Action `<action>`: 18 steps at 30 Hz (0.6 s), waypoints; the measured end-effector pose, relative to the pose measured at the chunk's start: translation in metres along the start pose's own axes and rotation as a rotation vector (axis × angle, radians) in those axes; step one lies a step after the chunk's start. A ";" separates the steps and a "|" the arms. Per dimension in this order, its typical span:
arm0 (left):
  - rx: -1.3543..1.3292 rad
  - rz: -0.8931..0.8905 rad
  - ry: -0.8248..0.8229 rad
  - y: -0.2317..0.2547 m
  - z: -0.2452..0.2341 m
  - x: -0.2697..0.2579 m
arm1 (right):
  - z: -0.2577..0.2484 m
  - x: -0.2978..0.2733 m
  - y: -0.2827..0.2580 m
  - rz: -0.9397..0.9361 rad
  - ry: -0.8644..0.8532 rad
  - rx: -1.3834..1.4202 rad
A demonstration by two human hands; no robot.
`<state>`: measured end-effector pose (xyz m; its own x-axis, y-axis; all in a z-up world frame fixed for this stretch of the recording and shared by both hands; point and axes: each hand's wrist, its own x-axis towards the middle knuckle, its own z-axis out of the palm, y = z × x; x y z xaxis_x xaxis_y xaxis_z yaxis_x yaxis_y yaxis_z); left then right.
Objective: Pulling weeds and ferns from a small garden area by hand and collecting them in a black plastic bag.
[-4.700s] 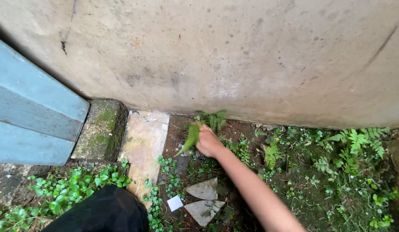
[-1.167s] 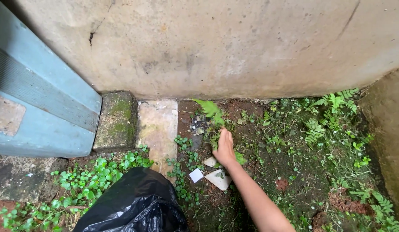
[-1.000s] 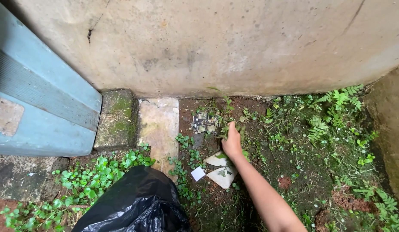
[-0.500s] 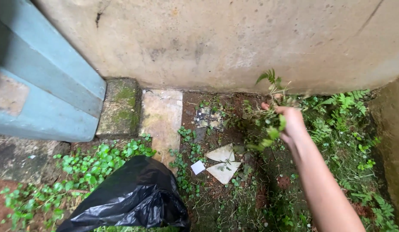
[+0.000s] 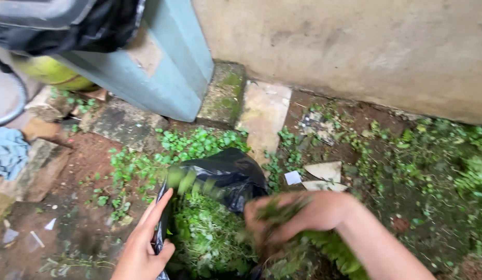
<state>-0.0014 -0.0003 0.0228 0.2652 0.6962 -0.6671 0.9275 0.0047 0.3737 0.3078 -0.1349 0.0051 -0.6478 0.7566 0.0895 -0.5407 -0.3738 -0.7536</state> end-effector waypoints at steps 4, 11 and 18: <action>-0.231 0.175 0.044 -0.013 -0.008 -0.002 | 0.011 0.068 0.022 0.651 0.119 -0.679; -0.261 0.059 -0.041 0.015 -0.007 -0.015 | -0.001 0.176 0.143 0.306 0.953 -1.380; 0.129 0.090 0.085 -0.054 0.000 0.043 | 0.025 0.161 0.078 0.547 0.777 -1.109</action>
<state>-0.0405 0.0294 -0.0263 0.3303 0.7479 -0.5759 0.9287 -0.1487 0.3397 0.1484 -0.0559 -0.0230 0.0086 0.8865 -0.4626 0.5882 -0.3786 -0.7146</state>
